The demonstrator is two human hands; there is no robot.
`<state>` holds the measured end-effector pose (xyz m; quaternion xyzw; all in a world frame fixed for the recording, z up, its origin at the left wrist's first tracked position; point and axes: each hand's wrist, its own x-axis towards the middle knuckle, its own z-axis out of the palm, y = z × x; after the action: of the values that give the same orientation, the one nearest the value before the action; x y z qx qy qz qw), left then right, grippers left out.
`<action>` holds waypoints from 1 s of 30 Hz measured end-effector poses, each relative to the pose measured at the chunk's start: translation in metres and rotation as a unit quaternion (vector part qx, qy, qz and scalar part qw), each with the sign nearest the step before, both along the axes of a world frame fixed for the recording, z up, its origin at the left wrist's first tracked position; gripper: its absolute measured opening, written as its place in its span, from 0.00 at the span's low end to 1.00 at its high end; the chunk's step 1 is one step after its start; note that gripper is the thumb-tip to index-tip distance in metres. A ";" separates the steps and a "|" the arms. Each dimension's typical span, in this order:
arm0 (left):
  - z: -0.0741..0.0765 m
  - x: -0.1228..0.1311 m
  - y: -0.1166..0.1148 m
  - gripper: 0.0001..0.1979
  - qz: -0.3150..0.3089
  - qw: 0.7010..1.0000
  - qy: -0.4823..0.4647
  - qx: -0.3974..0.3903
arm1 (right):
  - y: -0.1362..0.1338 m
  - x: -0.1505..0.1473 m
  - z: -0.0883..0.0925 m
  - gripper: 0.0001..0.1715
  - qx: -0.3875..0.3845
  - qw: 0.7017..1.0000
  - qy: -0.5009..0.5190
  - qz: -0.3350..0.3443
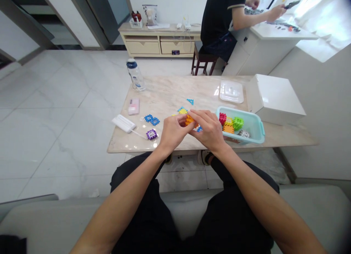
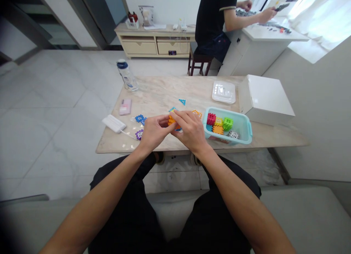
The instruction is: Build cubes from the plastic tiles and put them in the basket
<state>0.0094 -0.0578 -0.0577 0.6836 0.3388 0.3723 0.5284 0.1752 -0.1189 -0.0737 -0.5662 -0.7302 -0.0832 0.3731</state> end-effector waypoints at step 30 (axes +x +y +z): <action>0.010 -0.007 0.005 0.21 -0.013 0.999 -0.007 -0.036 | 0.002 0.006 0.001 0.27 -0.026 0.999 0.039 -0.009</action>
<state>0.0019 -0.0526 -0.0473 0.6657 0.3399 0.3577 0.5598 0.1817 -0.1167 -0.0730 -0.5851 -0.7119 -0.0447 0.3858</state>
